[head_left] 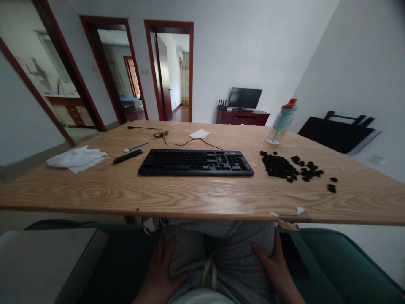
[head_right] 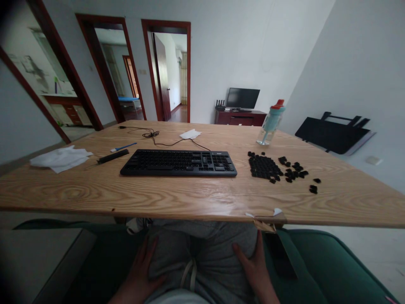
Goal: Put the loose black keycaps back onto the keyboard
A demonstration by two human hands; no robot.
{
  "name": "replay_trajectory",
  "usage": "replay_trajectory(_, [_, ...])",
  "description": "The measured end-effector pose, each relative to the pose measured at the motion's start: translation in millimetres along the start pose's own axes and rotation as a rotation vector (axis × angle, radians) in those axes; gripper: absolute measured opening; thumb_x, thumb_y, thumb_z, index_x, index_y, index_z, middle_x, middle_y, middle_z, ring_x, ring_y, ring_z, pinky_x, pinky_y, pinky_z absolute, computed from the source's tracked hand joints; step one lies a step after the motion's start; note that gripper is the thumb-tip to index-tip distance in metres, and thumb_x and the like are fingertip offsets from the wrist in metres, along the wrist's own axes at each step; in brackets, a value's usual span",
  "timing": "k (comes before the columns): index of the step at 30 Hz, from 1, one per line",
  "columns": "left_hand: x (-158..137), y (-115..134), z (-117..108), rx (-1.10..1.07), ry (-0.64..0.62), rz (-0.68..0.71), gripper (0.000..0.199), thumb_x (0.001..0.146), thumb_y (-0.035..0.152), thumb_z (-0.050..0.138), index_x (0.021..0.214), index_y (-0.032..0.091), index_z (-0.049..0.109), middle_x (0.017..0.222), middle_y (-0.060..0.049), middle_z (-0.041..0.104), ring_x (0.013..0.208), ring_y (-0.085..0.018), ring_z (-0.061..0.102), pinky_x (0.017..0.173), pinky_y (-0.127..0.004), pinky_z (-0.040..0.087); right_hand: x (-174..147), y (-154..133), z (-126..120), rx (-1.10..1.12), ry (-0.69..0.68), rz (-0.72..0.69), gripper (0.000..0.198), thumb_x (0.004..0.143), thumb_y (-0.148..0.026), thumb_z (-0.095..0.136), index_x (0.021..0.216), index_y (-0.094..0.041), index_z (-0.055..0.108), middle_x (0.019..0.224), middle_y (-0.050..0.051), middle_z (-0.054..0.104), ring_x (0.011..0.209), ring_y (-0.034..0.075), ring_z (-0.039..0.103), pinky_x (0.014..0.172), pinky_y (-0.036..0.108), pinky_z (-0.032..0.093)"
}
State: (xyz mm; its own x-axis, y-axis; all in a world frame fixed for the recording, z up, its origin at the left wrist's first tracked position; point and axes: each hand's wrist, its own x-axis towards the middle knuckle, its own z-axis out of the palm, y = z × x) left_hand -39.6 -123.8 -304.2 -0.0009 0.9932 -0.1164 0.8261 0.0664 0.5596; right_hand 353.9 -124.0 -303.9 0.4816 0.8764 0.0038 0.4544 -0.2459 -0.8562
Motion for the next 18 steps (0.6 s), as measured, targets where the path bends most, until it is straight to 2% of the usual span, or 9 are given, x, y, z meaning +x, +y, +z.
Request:
replay_trajectory(1, [1.4,-5.9,14.8,0.008,0.035,0.005,0.090,0.073,0.045,0.070,0.153,0.019,0.037,0.164,-0.015,0.019,0.149,-0.038,0.022,0.118,-0.054,0.030,-1.2,2.0,6.7,0.012,0.016,0.014,0.107,0.077,-0.069,0.056,0.160,-0.033,-0.001,0.164,0.004,0.024,0.147,0.030,0.031,0.118,0.044,0.035])
replay_trajectory(3, [2.1,-13.7,27.8,-0.011,0.065,0.041,0.081,0.082,0.049,0.060,0.153,0.019,0.035,0.165,-0.014,0.015,0.150,-0.034,0.022,0.120,-0.051,0.028,-5.5,6.0,11.9,0.039,0.016,0.004,0.099,0.081,-0.069,0.050,0.160,-0.032,0.003,0.164,0.003,0.023,0.148,0.029,0.027,0.120,0.044,0.030])
replay_trajectory(7, [2.8,-22.3,23.1,-0.061,0.063,0.093,0.064,0.091,0.047,0.050,0.151,0.027,0.040,0.166,-0.009,0.017,0.149,-0.030,0.025,0.120,-0.050,0.029,-13.4,14.2,9.0,0.031,0.027,-0.065,0.084,0.087,-0.065,0.045,0.159,-0.033,0.016,0.163,0.000,0.027,0.150,0.026,0.021,0.122,0.044,0.023])
replay_trajectory(9, [4.0,-25.6,22.7,-0.072,0.071,0.108,0.057,0.093,0.045,0.048,0.148,0.031,0.044,0.166,-0.005,0.018,0.150,-0.030,0.023,0.120,-0.051,0.028,-13.1,14.6,5.3,0.011,0.054,-0.093,0.078,0.088,-0.063,0.044,0.157,-0.031,0.027,0.162,0.001,0.030,0.150,0.026,0.023,0.122,0.045,0.022])
replay_trajectory(11, [5.2,-27.9,26.1,-0.077,0.074,0.120,0.052,0.094,0.041,0.046,0.146,0.032,0.048,0.166,-0.003,0.018,0.151,-0.030,0.021,0.121,-0.051,0.026,-8.6,10.6,-4.5,-0.025,0.061,-0.117,0.071,0.088,-0.061,0.045,0.150,-0.029,0.042,0.157,0.004,0.040,0.148,0.028,0.029,0.121,0.047,0.026])
replay_trajectory(14, [5.8,-29.6,31.0,-0.075,0.064,0.110,0.048,0.096,0.037,0.042,0.142,0.031,0.053,0.166,-0.003,0.018,0.150,-0.031,0.021,0.121,-0.051,0.025,3.1,-5.9,-40.9,-0.110,-0.038,-0.163,0.056,0.083,-0.062,0.049,0.126,-0.032,0.067,0.134,0.007,0.064,0.133,0.035,0.051,0.113,0.052,0.039])
replay_trajectory(16, [5.3,-29.7,30.8,-0.073,0.065,0.105,0.047,0.096,0.037,0.042,0.141,0.031,0.055,0.165,-0.003,0.020,0.150,-0.031,0.022,0.121,-0.051,0.025,11.0,-24.9,-80.8,-0.169,-0.200,-0.213,0.047,0.076,-0.063,0.055,0.107,-0.034,0.076,0.117,0.008,0.073,0.115,0.040,0.063,0.105,0.055,0.047])
replay_trajectory(18, [4.3,-29.3,28.3,-0.076,0.070,0.119,0.047,0.095,0.037,0.044,0.141,0.033,0.055,0.165,-0.001,0.022,0.150,-0.030,0.024,0.120,-0.051,0.027,19.1,-48.5,-128.5,-0.217,-0.329,-0.209,0.042,0.072,-0.064,0.061,0.101,-0.040,0.078,0.111,0.007,0.075,0.109,0.041,0.065,0.099,0.055,0.052])
